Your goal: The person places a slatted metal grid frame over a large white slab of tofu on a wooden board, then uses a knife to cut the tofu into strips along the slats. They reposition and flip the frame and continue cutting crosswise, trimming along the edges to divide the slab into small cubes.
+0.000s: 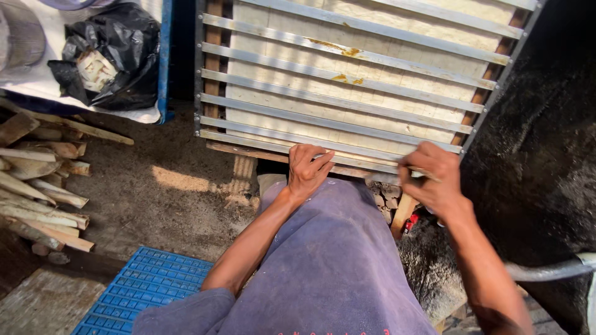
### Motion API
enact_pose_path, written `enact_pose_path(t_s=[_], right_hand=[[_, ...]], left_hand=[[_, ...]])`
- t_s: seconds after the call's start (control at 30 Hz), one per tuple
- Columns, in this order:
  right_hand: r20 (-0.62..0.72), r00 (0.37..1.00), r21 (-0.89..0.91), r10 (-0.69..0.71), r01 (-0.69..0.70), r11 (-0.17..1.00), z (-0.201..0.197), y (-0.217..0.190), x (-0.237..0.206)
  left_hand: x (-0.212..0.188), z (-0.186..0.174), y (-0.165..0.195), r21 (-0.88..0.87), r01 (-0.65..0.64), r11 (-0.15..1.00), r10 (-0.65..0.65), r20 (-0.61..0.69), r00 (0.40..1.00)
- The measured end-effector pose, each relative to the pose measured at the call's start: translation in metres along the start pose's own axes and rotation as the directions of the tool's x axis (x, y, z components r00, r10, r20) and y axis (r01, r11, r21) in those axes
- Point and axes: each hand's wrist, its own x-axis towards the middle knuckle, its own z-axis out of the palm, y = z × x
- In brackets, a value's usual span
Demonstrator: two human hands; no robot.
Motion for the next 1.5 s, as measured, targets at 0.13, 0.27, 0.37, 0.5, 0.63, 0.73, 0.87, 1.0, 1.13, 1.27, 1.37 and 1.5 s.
enact_pose_path(t_s=[0.13,0.27,0.37,0.5,0.63,0.73,0.87,1.0,1.13,1.27,1.37,1.5], right_hand=[[-0.37,0.912,0.548,-0.176,0.367,0.752,0.133,-0.102,0.126],[-0.372,0.914,0.631,-0.162,0.377,0.678,0.202,-0.158,0.197],[-0.316,0.936,0.582,-0.153,0.319,0.748,0.185,-0.136,0.177],[-0.172,0.985,0.471,-0.006,0.088,0.878,0.07,-0.027,0.073],[-0.056,0.972,0.084,0.227,-0.222,0.971,-0.055,0.071,-0.022],[-0.004,0.997,-0.336,0.078,-0.075,0.939,-0.037,0.05,0.007],[-0.357,0.925,0.502,-0.131,0.308,0.808,0.087,-0.07,0.139],[-0.36,0.924,0.657,-0.128,0.348,0.669,0.192,-0.135,0.227],[-0.318,0.945,0.574,-0.076,0.256,0.778,0.176,-0.093,0.194],[-0.205,0.974,0.403,0.093,-0.002,0.915,0.02,0.015,0.079],[-0.143,0.943,0.377,0.3,-0.228,0.898,-0.086,0.08,0.014],[-0.08,0.976,-0.2,0.202,-0.214,0.956,-0.042,0.049,0.063]], left_hand=[[-0.023,0.015,-0.023,-0.032,0.098,0.995,-0.096,0.065,0.993],[-0.034,0.014,-0.033,-0.085,0.141,0.986,-0.134,0.089,0.987],[-0.029,0.01,-0.029,-0.045,0.099,0.994,-0.096,0.062,0.993],[-0.01,0.0,-0.009,0.005,0.01,1.0,-0.01,0.017,1.0],[0.005,-0.004,0.006,-0.005,0.002,1.0,-0.002,0.008,1.0],[0.006,-0.001,0.009,0.002,-0.003,1.0,0.003,-0.001,1.0],[-0.005,0.002,-0.008,0.028,0.038,0.999,-0.038,0.026,0.999],[-0.017,0.001,-0.026,-0.079,0.06,0.995,-0.057,0.047,0.997],[-0.015,0.001,-0.018,0.028,0.041,0.999,-0.042,0.042,0.998],[-0.002,-0.006,-0.001,0.02,0.004,1.0,-0.005,0.041,0.999],[0.007,-0.01,0.004,0.011,-0.002,1.0,0.001,0.055,0.998],[0.011,-0.007,0.001,0.041,-0.018,0.999,0.017,0.033,0.999]])
